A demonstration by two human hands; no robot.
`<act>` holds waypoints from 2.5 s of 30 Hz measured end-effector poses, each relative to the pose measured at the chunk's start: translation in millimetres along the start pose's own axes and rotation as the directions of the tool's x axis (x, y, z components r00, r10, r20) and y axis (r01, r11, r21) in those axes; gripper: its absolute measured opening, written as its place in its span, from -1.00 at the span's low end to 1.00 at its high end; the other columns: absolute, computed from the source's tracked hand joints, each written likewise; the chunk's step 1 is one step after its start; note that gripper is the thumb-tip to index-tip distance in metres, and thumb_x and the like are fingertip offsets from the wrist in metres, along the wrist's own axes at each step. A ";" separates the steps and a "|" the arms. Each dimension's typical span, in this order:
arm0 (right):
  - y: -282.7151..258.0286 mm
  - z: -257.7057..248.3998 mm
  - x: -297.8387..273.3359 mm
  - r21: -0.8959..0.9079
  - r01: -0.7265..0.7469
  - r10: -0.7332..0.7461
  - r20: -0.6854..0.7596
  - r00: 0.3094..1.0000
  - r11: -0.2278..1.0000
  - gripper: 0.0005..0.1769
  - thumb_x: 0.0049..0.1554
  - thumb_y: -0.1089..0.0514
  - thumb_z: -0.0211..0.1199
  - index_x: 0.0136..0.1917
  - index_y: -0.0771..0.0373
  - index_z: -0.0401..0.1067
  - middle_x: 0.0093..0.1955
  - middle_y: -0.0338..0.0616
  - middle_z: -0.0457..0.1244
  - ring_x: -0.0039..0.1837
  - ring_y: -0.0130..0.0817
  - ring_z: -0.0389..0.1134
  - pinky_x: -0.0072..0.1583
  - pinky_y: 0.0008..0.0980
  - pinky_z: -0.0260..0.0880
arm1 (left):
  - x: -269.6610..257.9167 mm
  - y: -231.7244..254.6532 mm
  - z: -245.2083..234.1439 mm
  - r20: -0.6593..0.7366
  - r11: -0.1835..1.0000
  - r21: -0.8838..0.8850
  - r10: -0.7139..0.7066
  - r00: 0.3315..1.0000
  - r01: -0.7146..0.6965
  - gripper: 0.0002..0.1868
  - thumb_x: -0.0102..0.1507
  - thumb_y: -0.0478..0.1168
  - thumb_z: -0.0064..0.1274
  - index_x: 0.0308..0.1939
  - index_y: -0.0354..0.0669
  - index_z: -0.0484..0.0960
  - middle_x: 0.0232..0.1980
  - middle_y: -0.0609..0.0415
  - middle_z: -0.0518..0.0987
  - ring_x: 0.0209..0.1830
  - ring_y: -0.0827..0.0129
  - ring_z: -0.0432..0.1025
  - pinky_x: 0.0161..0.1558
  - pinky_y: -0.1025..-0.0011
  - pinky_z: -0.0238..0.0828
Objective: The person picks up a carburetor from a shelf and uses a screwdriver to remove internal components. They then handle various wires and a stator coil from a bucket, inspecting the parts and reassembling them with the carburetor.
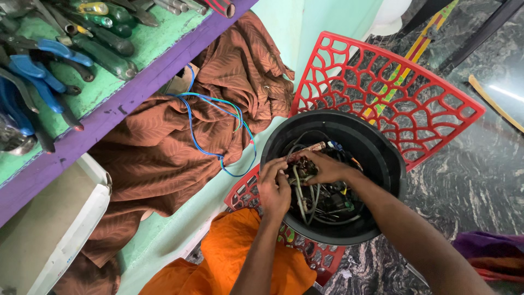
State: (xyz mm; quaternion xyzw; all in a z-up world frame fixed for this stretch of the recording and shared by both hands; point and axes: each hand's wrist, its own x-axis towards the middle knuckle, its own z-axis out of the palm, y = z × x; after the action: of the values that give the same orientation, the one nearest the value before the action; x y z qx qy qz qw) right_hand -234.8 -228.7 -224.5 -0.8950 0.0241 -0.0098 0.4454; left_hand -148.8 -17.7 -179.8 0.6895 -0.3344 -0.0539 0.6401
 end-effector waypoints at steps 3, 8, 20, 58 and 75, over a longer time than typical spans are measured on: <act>-3.5 -4.2 -2.6 -0.177 -0.279 0.285 0.011 0.958 0.944 0.04 -0.18 0.04 0.58 0.47 -0.01 0.11 0.45 0.07 0.10 0.48 -0.02 0.14 0.42 -0.15 0.19 | -0.9 -0.6 0.1 -0.006 1.000 0.025 -0.009 1.000 0.009 -0.75 0.26 -0.54 -0.11 -0.11 -0.35 0.66 0.12 -0.05 0.62 -0.07 0.30 0.60 -0.12 0.46 0.62; -3.4 -27.8 -9.8 0.080 -0.300 0.300 0.016 0.954 0.950 0.06 -0.17 0.26 0.46 0.54 -0.10 0.11 0.41 -0.01 0.18 0.34 -0.14 0.33 0.34 -0.22 0.40 | -1.8 -2.0 -0.8 -0.023 0.997 0.061 0.047 0.999 -0.045 -0.77 0.24 -0.53 -0.05 -0.12 -0.32 0.67 0.10 -0.03 0.64 -0.01 0.24 0.59 -0.13 0.43 0.58; -10.7 -80.1 -40.8 0.638 -0.191 0.541 -0.414 0.732 0.746 -0.28 0.06 0.41 0.20 0.46 0.12 0.19 0.28 0.09 0.22 0.14 -0.02 0.45 0.09 -0.05 0.60 | -1.2 11.5 -1.6 0.050 0.999 -0.012 0.043 0.998 -0.042 -0.84 0.20 -0.37 0.16 -0.13 -0.27 0.67 0.05 0.03 0.65 -0.04 0.26 0.62 -0.16 0.44 0.61; -75.0 -33.1 -30.1 0.145 0.096 0.017 -0.629 0.777 0.985 -0.18 -0.16 0.40 0.49 0.36 0.14 0.34 0.38 -0.12 0.21 0.37 -0.15 0.33 0.23 -0.15 0.46 | 26.9 14.2 7.3 0.466 0.869 -0.308 -0.218 0.858 0.388 -0.12 0.15 0.01 0.28 0.49 -0.03 0.24 0.37 0.03 0.43 0.41 0.25 0.31 0.40 0.24 0.21; -110.3 -19.1 -58.5 0.014 -0.030 0.031 -0.680 0.732 0.999 -0.78 0.05 0.12 0.47 -0.04 0.22 0.58 0.25 -0.09 0.41 0.13 -0.22 0.51 0.07 -0.28 0.53 | 33.9 38.2 -36.4 0.366 0.430 -0.737 -0.395 0.842 0.522 -0.47 0.28 -0.08 0.12 0.32 -0.10 0.44 0.09 -0.07 0.63 -0.07 0.07 0.63 -0.27 0.20 0.65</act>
State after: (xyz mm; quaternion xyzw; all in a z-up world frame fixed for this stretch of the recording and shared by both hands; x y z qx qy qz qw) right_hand -290.2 -174.5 -124.8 -0.8286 0.2000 -0.3290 0.4065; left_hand -119.4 -3.2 -126.4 0.3743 -0.1135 -0.4208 0.8185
